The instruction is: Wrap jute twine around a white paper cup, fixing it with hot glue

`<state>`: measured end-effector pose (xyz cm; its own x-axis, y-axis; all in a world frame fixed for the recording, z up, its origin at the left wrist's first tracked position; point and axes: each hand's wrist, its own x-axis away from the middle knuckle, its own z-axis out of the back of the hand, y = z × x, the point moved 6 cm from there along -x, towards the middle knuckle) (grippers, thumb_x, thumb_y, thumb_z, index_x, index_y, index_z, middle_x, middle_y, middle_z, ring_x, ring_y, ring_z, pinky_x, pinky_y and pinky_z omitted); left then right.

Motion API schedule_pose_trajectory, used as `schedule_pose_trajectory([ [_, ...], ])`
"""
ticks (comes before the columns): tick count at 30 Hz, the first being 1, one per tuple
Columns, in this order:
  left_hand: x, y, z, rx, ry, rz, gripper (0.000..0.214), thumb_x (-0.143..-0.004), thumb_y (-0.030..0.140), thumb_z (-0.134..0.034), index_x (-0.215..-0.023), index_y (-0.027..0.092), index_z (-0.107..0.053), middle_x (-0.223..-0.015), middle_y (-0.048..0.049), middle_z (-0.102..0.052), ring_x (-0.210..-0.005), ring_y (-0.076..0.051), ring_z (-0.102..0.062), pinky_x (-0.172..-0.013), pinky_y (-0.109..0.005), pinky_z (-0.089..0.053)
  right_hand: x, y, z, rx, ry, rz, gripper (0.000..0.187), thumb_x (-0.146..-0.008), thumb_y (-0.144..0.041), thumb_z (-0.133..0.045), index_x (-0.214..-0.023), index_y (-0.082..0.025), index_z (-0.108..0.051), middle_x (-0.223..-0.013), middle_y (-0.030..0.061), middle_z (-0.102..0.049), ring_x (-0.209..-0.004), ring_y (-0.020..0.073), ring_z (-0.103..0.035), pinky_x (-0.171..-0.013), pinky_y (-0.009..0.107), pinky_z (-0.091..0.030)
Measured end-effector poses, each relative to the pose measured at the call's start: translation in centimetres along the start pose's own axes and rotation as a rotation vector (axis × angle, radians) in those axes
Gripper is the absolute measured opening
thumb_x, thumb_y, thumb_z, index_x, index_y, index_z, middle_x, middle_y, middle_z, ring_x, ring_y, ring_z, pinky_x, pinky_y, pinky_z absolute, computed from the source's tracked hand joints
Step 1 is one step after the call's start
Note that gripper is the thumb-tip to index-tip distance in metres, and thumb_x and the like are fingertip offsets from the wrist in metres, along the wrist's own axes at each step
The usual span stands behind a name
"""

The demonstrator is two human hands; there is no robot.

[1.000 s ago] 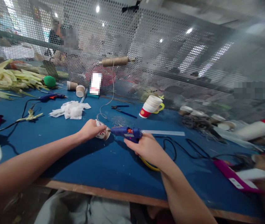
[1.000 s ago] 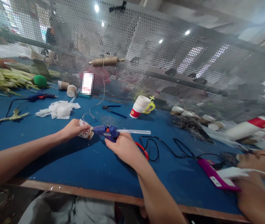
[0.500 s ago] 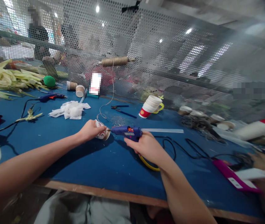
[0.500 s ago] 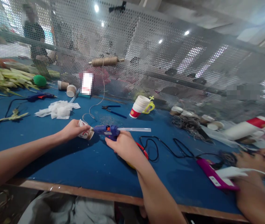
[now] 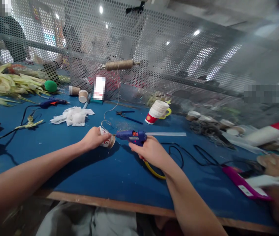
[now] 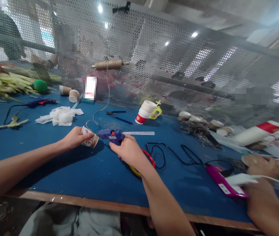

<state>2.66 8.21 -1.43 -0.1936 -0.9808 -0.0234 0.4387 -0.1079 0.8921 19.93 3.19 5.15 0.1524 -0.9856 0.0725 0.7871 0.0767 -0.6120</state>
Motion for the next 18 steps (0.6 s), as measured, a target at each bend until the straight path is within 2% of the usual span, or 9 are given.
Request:
schedule_pose_trajectory([
  [8,-0.1,-0.4,0.0,0.129,0.035,0.121,0.029,-0.065,0.038,-0.056,-0.062,0.01,-0.061,-0.058,-0.0059,-0.062,-0.052,-0.016,-0.057,-0.049,-0.024,-0.042,0.8,-0.4,0.0,0.044,0.018,0.067,0.027,-0.072,-0.032,-0.05,-0.048,-0.018,-0.05,-0.038,-0.001,-0.048,-0.037,0.0114,-0.046,-0.041,0.023,-0.037],
  [13,0.0,-0.2,-0.1,0.197,0.006,0.126,0.026,-0.065,0.035,-0.057,-0.063,0.01,-0.062,-0.059,-0.0065,-0.064,-0.052,-0.015,-0.058,-0.05,-0.024,-0.043,1.1,-0.7,0.1,0.095,0.04,0.166,0.029,-0.072,-0.031,-0.048,-0.046,-0.021,-0.045,-0.037,-0.0028,-0.045,-0.042,0.0124,-0.047,-0.045,0.023,-0.037],
  [18,0.1,0.0,0.0,0.22,0.007,0.129,0.024,-0.066,0.032,-0.058,-0.063,0.009,-0.063,-0.058,-0.0072,-0.065,-0.055,-0.017,-0.061,-0.05,-0.024,-0.045,1.6,-1.2,0.0,0.137,0.027,0.201,0.025,-0.073,-0.03,-0.047,-0.05,-0.021,-0.048,-0.039,-0.0032,-0.045,-0.048,0.0139,-0.049,-0.049,0.024,-0.038],
])
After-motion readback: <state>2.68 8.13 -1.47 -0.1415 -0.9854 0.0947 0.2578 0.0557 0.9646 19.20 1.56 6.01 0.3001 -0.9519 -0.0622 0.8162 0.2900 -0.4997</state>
